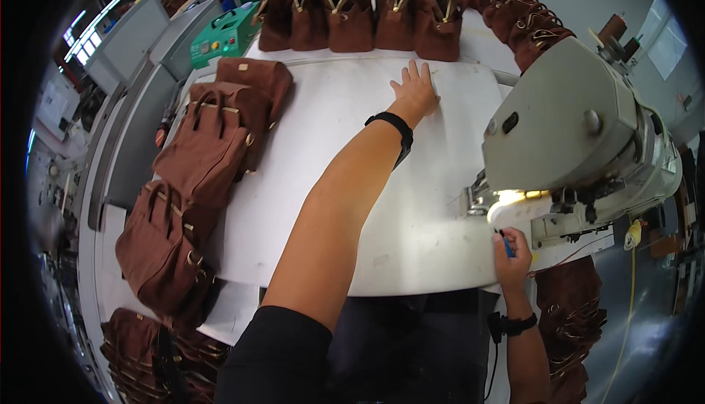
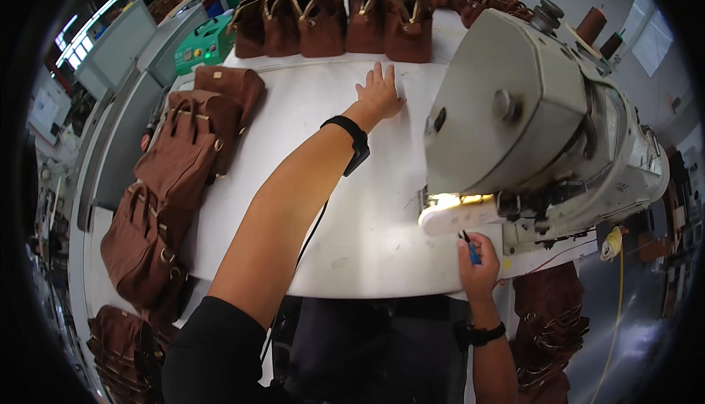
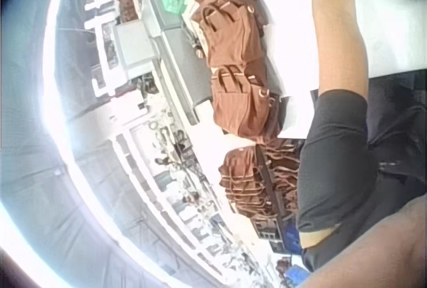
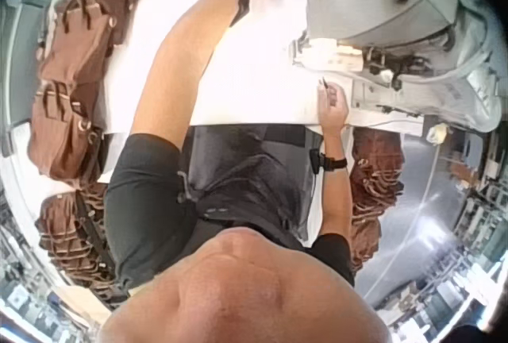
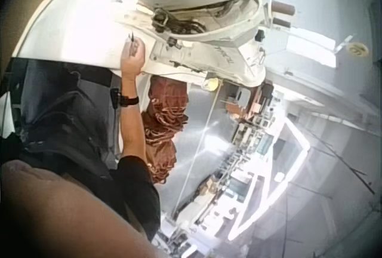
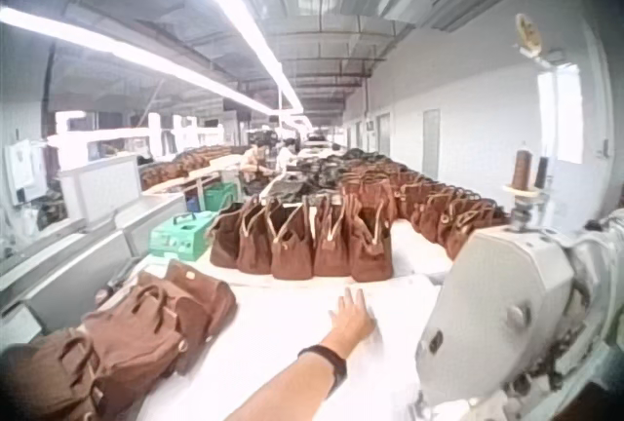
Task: Sewing and assembling components of a leather handbag using an industrial sewing machine.
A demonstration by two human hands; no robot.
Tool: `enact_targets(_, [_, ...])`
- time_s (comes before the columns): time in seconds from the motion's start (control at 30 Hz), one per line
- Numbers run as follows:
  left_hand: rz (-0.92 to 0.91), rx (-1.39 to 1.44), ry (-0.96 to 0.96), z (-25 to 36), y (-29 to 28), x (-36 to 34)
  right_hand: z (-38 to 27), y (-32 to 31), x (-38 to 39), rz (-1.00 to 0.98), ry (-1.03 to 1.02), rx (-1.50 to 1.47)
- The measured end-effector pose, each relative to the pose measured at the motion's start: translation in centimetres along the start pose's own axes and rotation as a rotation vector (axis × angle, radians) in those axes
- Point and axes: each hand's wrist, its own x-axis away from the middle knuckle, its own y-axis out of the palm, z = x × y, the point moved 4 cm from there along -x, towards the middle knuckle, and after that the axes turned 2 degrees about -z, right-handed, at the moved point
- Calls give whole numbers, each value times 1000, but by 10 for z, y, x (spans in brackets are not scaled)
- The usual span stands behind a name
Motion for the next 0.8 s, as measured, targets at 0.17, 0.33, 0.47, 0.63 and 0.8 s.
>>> enact_targets(0.17, [-281,-191,-61,-94,-1,139,-1,5,-5,-83,-35,0])
enact_targets(0.33, [-269,-205,-118,-109,-18,243,2,5,-18,-96,-196,102])
enact_targets(0.47, [-323,-222,-155,-92,-23,306,4,3,-45,-149,-170,290])
enact_targets(0.63, [-184,-239,-45,-110,-31,383,22,0,-47,35,-448,413])
enact_targets(0.8, [279,-393,-41,-186,-166,421,37,0,-37,47,-453,465])
